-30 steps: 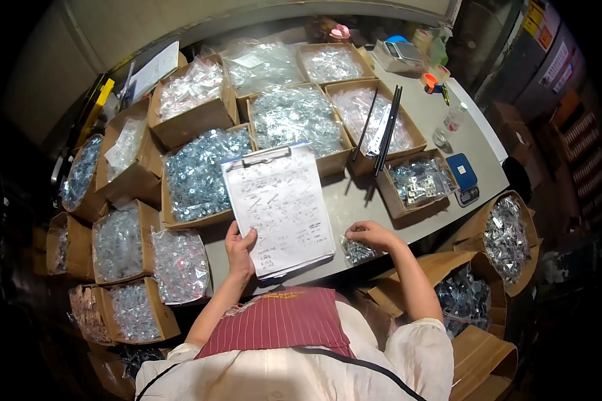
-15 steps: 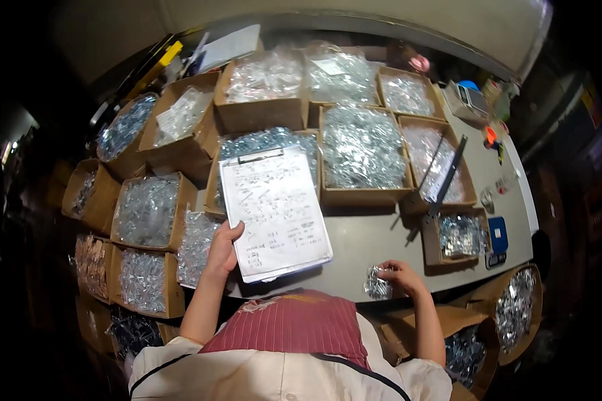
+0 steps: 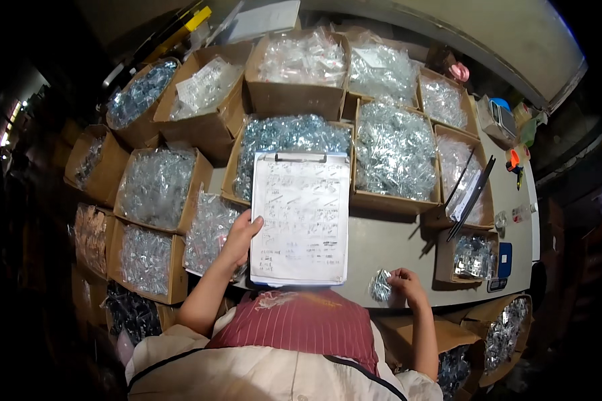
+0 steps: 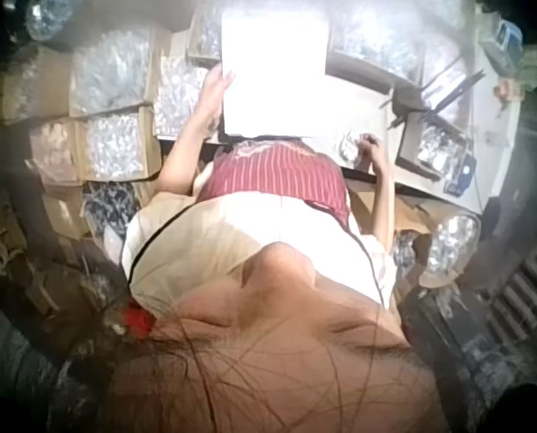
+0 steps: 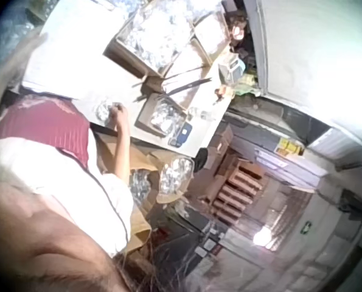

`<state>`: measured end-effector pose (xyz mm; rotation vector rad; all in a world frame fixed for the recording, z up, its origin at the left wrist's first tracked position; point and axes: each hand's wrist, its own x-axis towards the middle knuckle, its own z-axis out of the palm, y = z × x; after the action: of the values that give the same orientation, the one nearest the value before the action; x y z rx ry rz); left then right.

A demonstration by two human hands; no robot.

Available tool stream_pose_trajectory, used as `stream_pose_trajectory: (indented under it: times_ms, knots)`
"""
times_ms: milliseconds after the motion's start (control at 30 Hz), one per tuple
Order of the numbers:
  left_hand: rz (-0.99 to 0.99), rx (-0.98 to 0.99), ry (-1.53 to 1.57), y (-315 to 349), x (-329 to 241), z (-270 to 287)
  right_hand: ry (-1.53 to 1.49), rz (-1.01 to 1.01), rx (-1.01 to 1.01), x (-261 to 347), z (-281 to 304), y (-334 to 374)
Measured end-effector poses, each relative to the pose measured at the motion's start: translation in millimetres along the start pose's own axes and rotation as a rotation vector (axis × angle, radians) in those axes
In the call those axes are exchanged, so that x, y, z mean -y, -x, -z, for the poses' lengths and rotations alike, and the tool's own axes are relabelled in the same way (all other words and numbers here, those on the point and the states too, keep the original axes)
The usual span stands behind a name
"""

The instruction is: The person walks through a warehouse area, collects a long metal bar and black rods from a container, and then stands at a table to count small silver metal brackets while checking a list on a clipboard.

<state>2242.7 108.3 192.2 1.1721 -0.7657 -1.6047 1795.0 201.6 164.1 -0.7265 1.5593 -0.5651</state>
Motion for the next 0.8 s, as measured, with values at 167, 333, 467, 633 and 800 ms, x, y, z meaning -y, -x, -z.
stream_pose_trajectory:
  times_ms: [167,333,467,633,800]
  knots:
    - [0.011,0.038,-0.034,10,5,5,-0.035,0.018,-0.055,4,-13,5]
    - [-0.14,-0.001,-0.681,12,21,14,-0.023,0.058,-0.051,2,-15,8]
    - [-0.364,-0.116,-1.06,35,-1,-5,-0.051,0.176,-0.14,1,-27,8]
    - [-0.666,-0.214,-1.223,53,-37,-31,-0.106,0.287,-0.098,23,-42,25]
    - [-0.439,0.2,-0.719,60,-30,-63,-0.268,0.384,0.011,71,-79,61]
